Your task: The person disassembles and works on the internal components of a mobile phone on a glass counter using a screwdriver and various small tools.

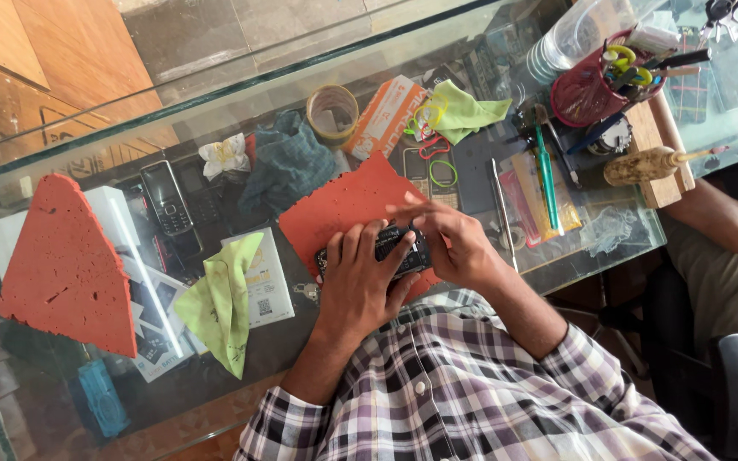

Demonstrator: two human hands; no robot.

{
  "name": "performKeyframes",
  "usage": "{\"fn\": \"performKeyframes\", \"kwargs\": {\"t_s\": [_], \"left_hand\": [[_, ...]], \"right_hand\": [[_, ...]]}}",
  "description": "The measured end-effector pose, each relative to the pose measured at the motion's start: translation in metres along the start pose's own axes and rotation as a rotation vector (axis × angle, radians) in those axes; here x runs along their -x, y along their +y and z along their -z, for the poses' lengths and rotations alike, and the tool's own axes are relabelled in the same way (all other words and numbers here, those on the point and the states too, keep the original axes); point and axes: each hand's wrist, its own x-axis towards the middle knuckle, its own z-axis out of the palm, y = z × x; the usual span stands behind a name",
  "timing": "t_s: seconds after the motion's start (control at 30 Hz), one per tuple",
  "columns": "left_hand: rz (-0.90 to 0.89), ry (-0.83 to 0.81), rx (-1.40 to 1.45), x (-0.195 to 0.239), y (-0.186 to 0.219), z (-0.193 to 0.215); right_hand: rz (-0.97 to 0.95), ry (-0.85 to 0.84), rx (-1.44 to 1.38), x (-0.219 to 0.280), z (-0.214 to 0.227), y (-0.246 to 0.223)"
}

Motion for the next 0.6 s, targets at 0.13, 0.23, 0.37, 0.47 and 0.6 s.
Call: {"fn": "performKeyframes", "kwargs": {"t_s": [0.13,0.23,0.37,0.47,0.6], "left_hand": [[0.011,-0.041,-0.009,0.001,0.001,0.001],[0.005,-0.024,-0.021,0.001,0.003,0.001],[0.010,-0.030,-0.008,-0.003,0.003,0.003],[0.010,-0.047,-0.023,-0.005,0.004,0.005],[-0.002,-0.034,-0.013,-0.007,0.002,0.006]], "right_hand": [[-0.074,0.110,0.083,0.000,-0.003,0.004],[-0.157,0.135,0.013,0.007,-0.005,0.005],[0.020,0.037,-0.130,0.004,-0.002,0.011],[-0.106,0.118,-0.016,0.010,-0.008,0.014],[-0.088,0.069,-0.203,0.011,-0.006,0.016]]}}
